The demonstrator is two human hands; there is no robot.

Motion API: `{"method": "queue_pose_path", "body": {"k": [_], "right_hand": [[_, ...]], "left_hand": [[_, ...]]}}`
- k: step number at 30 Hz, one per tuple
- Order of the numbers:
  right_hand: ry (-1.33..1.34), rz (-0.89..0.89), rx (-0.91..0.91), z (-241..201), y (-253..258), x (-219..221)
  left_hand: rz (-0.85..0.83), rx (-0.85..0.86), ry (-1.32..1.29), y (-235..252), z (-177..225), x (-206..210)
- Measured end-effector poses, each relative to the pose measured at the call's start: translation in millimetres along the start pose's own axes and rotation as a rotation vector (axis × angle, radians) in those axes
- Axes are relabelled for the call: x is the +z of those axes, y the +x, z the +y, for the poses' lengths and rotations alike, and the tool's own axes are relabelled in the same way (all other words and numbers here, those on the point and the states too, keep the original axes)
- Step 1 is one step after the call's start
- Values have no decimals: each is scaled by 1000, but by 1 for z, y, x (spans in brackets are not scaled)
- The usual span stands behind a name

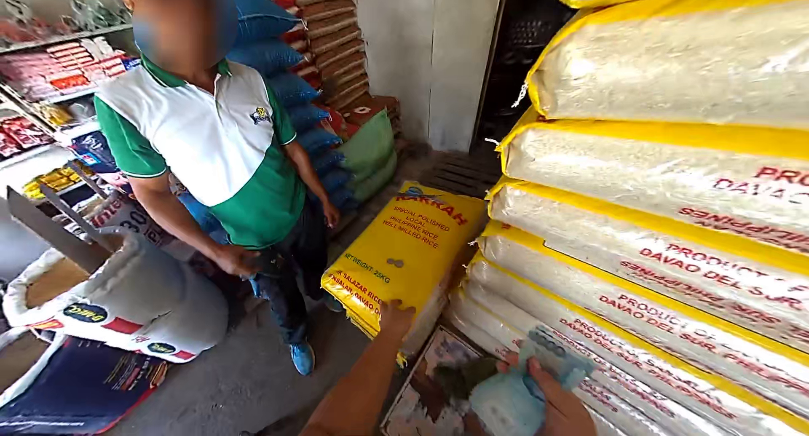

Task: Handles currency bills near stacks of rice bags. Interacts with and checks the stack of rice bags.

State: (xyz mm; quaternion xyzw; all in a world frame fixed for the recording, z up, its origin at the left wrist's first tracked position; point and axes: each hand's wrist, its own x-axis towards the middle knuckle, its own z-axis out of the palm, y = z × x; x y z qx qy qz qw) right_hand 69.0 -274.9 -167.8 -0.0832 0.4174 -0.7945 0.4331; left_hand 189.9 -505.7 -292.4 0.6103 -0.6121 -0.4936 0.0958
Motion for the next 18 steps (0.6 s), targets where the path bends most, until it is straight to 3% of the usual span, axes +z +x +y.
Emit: {"method": "queue_pose_path", "body": {"k": [3,9,16,18], "right_hand": [[53,-33,27,-5,-4,4],[142,-158,33,-14,-22,-18],[169,-129,29,-18,-21,-60],[120,-124,11,-19,-13,-57]], "left_hand": [[-86,50,-202,-35,24,-21],[72,73,-247,-93,36,-38],[12,76,-374,-144,35,-16],[-3,131,-284,-151,38,-13]]}}
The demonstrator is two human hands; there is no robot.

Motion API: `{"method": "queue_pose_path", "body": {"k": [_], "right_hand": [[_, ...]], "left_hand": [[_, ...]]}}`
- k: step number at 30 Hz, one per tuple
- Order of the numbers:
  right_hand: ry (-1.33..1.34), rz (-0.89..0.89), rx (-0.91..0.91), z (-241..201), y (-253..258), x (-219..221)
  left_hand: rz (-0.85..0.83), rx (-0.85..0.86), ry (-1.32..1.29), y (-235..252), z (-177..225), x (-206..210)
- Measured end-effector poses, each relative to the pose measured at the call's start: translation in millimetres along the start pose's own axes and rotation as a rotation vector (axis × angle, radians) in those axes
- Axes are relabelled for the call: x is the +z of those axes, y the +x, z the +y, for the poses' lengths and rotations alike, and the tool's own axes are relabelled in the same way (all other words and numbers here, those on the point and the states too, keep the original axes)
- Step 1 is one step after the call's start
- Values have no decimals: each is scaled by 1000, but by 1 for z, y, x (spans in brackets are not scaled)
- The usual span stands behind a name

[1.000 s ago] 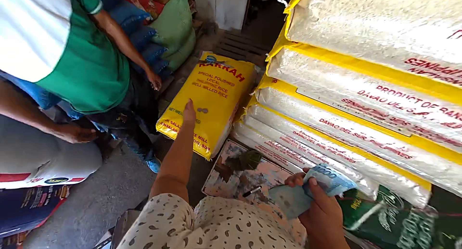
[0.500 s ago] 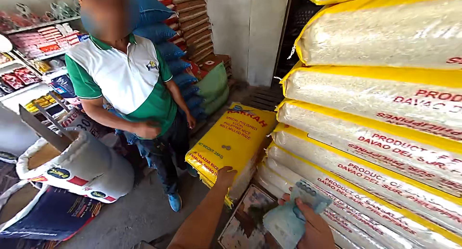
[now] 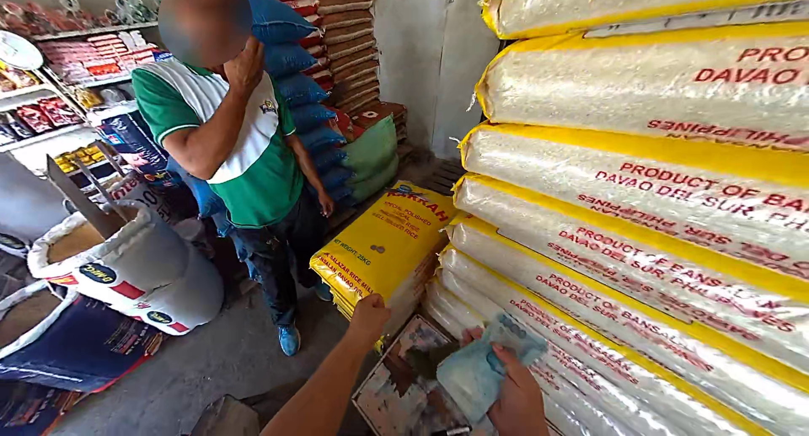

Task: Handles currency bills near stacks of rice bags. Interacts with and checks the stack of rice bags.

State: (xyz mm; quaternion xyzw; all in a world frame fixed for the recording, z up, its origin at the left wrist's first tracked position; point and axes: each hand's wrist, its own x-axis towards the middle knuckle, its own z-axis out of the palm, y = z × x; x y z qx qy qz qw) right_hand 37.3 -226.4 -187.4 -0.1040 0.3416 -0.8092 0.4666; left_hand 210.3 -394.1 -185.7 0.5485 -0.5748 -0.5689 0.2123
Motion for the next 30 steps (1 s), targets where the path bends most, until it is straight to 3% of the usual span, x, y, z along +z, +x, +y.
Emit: {"method": "queue_pose_path", "body": {"k": [5,8,11,19,25,30], "right_hand": [[-197,-12,-18,-12,36,30],[-269,-8,-49,-16,53,40],[-297,7,-51,-15,59,44],[-377,140,-39,-11,66,50],[-456,297,-45,-12,70,52],[-528,316,-11,-6,70,51]], "left_hand": [[-27,194,280,1,34,-4],[-124,291,109,8,46,-1],[-217,219,-135,6,60,8],[-378,93,-412,32,68,20],[-590,341,-89,46,77,41],[-552,294,-105,36,75,81]]}}
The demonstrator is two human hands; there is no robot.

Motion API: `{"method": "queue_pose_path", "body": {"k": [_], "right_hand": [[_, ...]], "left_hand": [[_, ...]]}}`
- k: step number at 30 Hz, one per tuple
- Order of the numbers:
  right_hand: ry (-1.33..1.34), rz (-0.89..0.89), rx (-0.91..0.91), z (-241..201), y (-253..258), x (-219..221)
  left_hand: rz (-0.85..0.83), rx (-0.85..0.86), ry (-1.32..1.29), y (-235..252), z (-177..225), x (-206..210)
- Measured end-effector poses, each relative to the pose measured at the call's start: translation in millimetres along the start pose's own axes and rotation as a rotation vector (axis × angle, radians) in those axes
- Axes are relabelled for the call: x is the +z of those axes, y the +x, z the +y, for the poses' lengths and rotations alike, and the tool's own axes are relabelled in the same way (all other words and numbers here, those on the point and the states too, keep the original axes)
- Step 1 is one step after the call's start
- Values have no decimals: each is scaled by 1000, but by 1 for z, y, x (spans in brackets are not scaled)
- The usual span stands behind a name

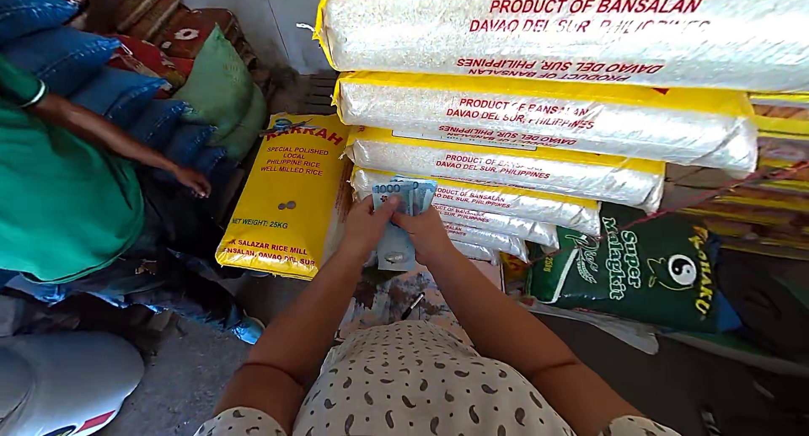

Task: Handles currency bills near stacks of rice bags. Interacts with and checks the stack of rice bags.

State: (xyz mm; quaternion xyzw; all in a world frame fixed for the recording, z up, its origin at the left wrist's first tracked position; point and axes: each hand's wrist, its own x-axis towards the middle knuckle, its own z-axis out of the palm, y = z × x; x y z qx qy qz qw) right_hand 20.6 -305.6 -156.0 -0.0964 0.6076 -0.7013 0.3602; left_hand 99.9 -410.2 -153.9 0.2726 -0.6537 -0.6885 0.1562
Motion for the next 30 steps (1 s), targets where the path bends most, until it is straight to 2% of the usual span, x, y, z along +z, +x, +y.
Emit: {"method": "queue_pose_path", "body": {"k": [4,6,8,11,14,19,23,25,30], "right_hand": [[9,58,66,5,-2,-12],[70,97,104,5,-2,-20],[108,113,82,6,-1,-28],[54,180,25,9,-1,-30],[-4,180,38,8,-9,-26],[129,137,63,4,-16,-30],[54,183,33,5,-12,-27],[23,193,-2,10,-8,-22],[30,180,37,10,-2,-14]], "left_hand": [[147,3,14,14,-19,2],[190,-22,-76,15,-22,-4],[134,-22,-174,10,-18,-5],[-62,31,-188,2,-13,3],[-1,17,-123,3,-16,11],[53,21,-279,8,-18,-5],[-69,-61,-267,2,-13,-9],[-75,-102,-214,2,-13,-6],[48,-97,-211,12,-17,-13]]}}
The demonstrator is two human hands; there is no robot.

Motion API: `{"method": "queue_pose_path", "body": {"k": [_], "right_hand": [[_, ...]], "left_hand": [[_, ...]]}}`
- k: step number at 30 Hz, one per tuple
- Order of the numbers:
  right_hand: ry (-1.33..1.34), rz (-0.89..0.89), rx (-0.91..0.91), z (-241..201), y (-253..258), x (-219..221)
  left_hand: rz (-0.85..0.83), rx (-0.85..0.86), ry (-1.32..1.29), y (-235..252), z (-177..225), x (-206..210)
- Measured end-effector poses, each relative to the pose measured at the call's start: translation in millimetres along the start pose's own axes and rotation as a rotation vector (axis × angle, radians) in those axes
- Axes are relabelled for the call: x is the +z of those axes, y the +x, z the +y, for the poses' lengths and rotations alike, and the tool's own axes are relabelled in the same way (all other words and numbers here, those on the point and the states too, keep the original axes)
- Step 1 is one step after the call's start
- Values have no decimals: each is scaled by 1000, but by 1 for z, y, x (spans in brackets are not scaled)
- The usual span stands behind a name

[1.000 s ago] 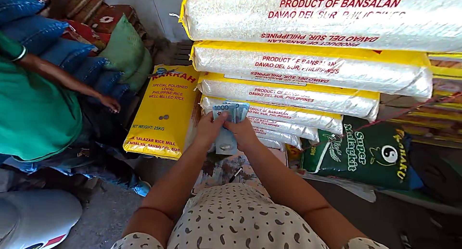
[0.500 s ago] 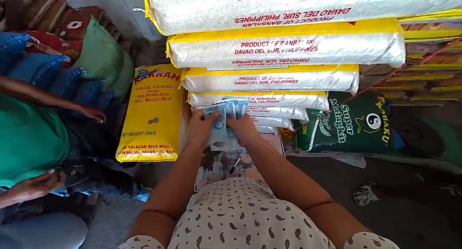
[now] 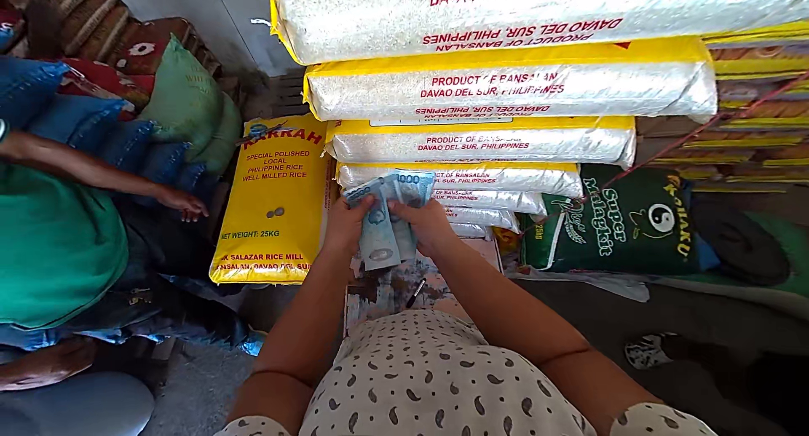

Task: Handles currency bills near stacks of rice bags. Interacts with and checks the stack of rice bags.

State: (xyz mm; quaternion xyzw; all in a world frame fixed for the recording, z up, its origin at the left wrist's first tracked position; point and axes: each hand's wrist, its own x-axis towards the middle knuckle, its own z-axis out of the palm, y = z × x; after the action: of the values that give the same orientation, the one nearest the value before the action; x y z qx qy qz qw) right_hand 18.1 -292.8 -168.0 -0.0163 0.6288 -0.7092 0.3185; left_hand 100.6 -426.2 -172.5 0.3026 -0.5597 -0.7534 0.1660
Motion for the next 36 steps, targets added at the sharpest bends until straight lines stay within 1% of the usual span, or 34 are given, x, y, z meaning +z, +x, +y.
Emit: {"method": "queue_pose_path", "body": {"k": [3,5,7,9,13,16,18,20,21,23,26,28,32,34,36], "right_hand": [[44,-72,58,-5,3,-2],[36,-86,41,-5,10,0],[-45,-51,6,-5,16,6],[-63,-56,-19,-7,21,16],[-74,-77,-23,-5,31,29],[-116,-139,35,-8,38,35],[-90,-189,55,-10,42,39],[-48,-196,79,-12,45,43],[-41,-199,87,-12,49,43],[-83,-184,75,-12,54,43],[-153,-132,60,-8,62,43],[-167,-119,50,-7,65,42],[-142,-148,27,-8,64,36],[-106,-170,36,-9,63,30],[-44,-143,48,-13,61,26]], "left_hand": [[54,8,-82,5,4,-12],[5,3,-82,3,9,-15],[-62,-14,-72,2,14,-14],[-91,-37,-76,5,16,-12],[-4,-45,-91,16,16,-12],[50,-4,-104,27,13,-23],[125,26,-143,34,13,-34],[183,39,-184,38,16,-44],[167,40,-192,39,16,-49],[79,21,-200,39,16,-54],[2,-20,-220,36,17,-47],[-11,-45,-221,39,16,-39],[38,-71,-151,49,12,-25],[62,-43,-169,55,9,-25],[77,-20,-203,58,9,-28]]}}
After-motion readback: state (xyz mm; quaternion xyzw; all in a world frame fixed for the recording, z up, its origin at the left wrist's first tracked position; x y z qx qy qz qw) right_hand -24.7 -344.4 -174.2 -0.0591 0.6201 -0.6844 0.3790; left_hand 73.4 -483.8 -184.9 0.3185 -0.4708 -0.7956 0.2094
